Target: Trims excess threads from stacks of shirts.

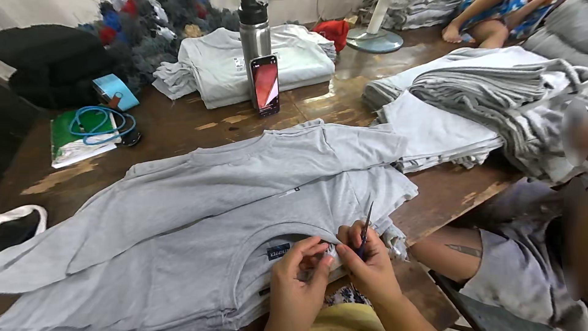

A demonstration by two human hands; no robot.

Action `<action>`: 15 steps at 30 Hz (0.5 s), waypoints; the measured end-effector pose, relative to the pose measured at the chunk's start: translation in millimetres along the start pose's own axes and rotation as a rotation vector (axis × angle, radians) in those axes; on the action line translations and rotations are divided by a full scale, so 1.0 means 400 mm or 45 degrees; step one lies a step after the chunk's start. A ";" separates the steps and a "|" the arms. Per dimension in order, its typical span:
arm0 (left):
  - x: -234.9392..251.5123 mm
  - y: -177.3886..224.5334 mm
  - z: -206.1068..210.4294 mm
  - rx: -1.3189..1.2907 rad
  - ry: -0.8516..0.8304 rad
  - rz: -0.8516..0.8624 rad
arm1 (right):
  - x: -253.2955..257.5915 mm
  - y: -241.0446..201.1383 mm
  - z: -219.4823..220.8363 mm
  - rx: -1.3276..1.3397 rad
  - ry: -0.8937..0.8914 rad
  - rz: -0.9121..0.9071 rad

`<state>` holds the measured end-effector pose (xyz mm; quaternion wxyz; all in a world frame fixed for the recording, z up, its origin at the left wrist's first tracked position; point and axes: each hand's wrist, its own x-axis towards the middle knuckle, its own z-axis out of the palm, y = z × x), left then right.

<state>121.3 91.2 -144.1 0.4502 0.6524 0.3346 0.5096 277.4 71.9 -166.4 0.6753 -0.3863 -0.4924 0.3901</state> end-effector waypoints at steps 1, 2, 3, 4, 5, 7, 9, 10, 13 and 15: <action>0.002 0.002 -0.001 -0.028 0.002 -0.012 | -0.001 0.001 0.001 -0.004 -0.006 -0.005; 0.004 0.004 -0.003 -0.051 0.002 -0.023 | -0.002 0.001 0.003 -0.013 -0.011 -0.013; 0.007 0.006 -0.004 -0.074 0.002 -0.039 | -0.002 0.002 0.005 -0.024 -0.013 -0.024; 0.010 0.008 -0.006 -0.100 0.000 -0.061 | -0.003 0.003 0.007 -0.045 -0.014 -0.035; 0.014 0.010 -0.008 -0.116 -0.010 -0.090 | -0.004 0.003 0.007 -0.065 -0.013 -0.042; 0.017 0.015 -0.013 -0.163 -0.048 -0.158 | -0.005 0.003 0.005 -0.093 -0.017 -0.047; 0.015 0.013 -0.021 -0.314 -0.086 -0.189 | -0.005 0.006 0.001 -0.090 -0.021 -0.042; 0.013 0.008 -0.026 -0.408 -0.091 -0.188 | -0.005 0.008 0.000 -0.083 -0.025 -0.044; 0.004 -0.004 -0.033 -0.465 -0.070 -0.163 | -0.005 0.013 0.002 -0.070 -0.035 -0.056; 0.002 -0.008 -0.024 -0.253 -0.090 -0.091 | -0.005 0.013 0.003 -0.080 -0.042 -0.078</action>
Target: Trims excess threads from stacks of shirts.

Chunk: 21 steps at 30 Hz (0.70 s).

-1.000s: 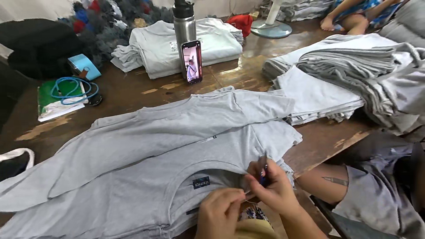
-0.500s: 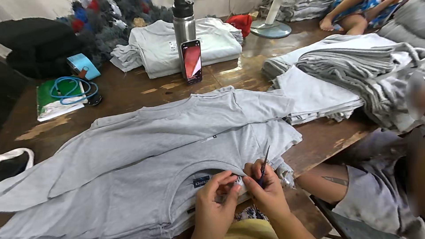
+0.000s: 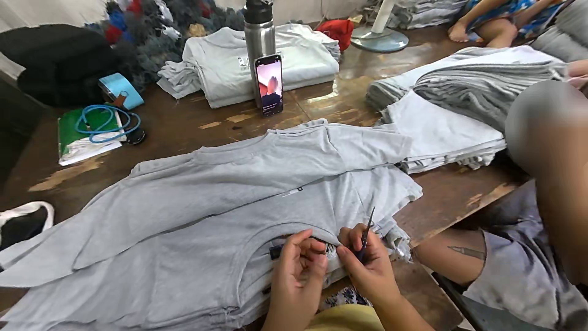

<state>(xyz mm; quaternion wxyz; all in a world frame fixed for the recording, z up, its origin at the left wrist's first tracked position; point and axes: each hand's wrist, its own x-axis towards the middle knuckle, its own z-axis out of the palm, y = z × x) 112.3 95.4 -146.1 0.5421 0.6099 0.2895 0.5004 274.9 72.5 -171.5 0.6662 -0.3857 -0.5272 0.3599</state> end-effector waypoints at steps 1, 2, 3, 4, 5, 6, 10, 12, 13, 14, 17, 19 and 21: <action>0.002 -0.004 0.007 0.119 0.001 0.029 | 0.000 0.000 0.001 -0.011 -0.004 -0.011; 0.005 -0.006 0.014 0.217 0.011 0.046 | 0.000 -0.001 0.002 -0.023 -0.010 -0.018; 0.009 -0.006 0.017 0.276 0.019 0.050 | 0.000 -0.001 0.003 -0.033 -0.019 -0.024; 0.014 -0.005 0.016 0.295 0.017 0.036 | -0.001 -0.002 0.004 -0.041 -0.026 -0.029; 0.019 -0.002 0.013 0.289 0.004 0.004 | -0.001 -0.002 0.004 -0.046 -0.034 -0.035; 0.024 0.002 0.009 0.267 -0.017 -0.034 | -0.002 -0.003 0.003 -0.052 -0.042 -0.040; 0.027 0.017 0.003 0.089 -0.038 -0.152 | 0.002 -0.002 0.003 -0.060 -0.047 -0.049; 0.022 0.017 -0.007 -0.087 -0.057 -0.168 | 0.003 -0.001 0.002 -0.060 -0.058 -0.049; 0.018 0.013 -0.016 -0.204 -0.067 -0.175 | 0.004 -0.001 0.001 -0.059 -0.062 -0.047; 0.013 0.007 -0.026 -0.350 -0.070 -0.188 | 0.004 0.000 0.000 -0.057 -0.064 -0.046; 0.002 -0.006 -0.046 -0.670 -0.040 -0.187 | 0.004 0.002 -0.002 -0.060 -0.073 -0.037; -0.006 -0.011 -0.038 -0.395 -0.041 -0.050 | 0.004 0.002 -0.001 -0.055 -0.074 -0.039; -0.011 -0.019 -0.017 0.012 -0.015 0.096 | 0.002 0.002 -0.001 -0.053 -0.068 -0.043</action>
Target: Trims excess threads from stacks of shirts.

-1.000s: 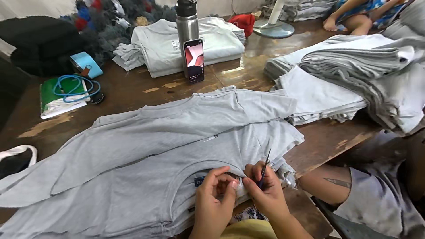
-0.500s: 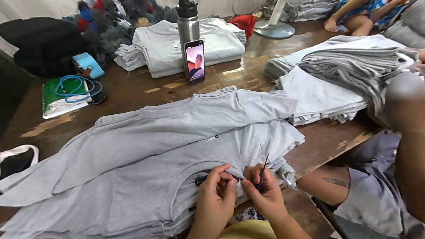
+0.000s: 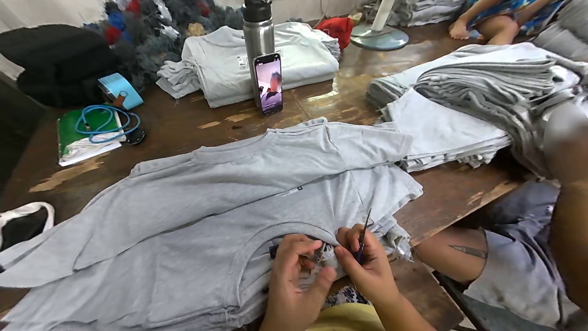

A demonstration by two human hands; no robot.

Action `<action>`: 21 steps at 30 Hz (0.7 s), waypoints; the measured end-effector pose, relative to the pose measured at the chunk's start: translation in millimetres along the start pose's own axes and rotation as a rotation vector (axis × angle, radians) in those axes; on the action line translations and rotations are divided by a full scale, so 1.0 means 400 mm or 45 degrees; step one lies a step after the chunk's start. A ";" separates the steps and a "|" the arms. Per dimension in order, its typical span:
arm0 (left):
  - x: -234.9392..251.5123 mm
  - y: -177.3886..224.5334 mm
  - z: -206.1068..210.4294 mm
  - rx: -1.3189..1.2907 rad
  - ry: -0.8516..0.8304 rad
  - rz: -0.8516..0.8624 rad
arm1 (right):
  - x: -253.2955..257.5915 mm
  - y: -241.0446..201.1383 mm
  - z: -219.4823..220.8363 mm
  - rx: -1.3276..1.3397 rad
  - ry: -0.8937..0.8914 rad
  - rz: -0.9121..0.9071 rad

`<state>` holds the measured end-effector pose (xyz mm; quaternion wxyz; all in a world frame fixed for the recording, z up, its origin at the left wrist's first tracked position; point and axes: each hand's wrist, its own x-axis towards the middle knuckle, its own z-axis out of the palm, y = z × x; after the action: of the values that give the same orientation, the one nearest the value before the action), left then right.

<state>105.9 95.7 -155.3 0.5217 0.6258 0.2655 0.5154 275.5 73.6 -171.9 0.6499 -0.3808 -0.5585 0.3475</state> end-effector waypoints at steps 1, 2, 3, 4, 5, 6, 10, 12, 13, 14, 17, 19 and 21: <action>-0.001 -0.003 0.011 0.118 0.025 0.040 | 0.000 0.000 0.000 -0.007 0.003 -0.003; -0.002 -0.007 0.020 0.191 0.051 0.079 | 0.000 -0.002 -0.001 -0.012 0.003 -0.005; -0.003 -0.009 0.025 0.240 0.061 0.106 | 0.000 -0.004 -0.004 -0.017 -0.003 0.000; -0.004 -0.009 0.026 0.270 0.071 0.122 | 0.000 -0.007 -0.007 -0.020 -0.008 0.012; -0.006 -0.010 0.025 0.289 0.084 0.136 | 0.002 -0.010 -0.011 -0.021 -0.017 0.028; -0.008 -0.011 0.025 0.301 0.098 0.151 | 0.004 -0.013 -0.015 -0.028 -0.026 0.041; -0.015 -0.007 0.035 0.466 0.131 0.226 | 0.008 -0.029 -0.047 -0.298 -0.105 0.046; -0.018 0.002 0.038 0.587 0.140 0.254 | 0.011 -0.048 -0.076 -0.613 -0.232 0.006; -0.020 0.007 0.039 0.622 0.145 0.256 | 0.010 -0.059 -0.091 -0.747 -0.292 -0.011; -0.021 0.011 0.038 0.630 0.148 0.248 | 0.006 -0.069 -0.106 -0.853 -0.343 -0.019; -0.027 0.013 0.041 0.484 0.156 0.179 | -0.007 -0.083 -0.137 -1.086 -0.459 -0.058; -0.030 0.012 0.045 0.349 0.172 0.142 | -0.017 -0.086 -0.140 -1.198 -0.483 -0.103; -0.033 0.016 0.049 0.274 0.187 0.134 | -0.025 -0.088 -0.131 -1.266 -0.475 -0.138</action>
<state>118.4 74.8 -152.8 0.4030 0.6520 0.3236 0.5548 326.9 42.7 -150.1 0.2977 -0.5451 -0.7808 0.0685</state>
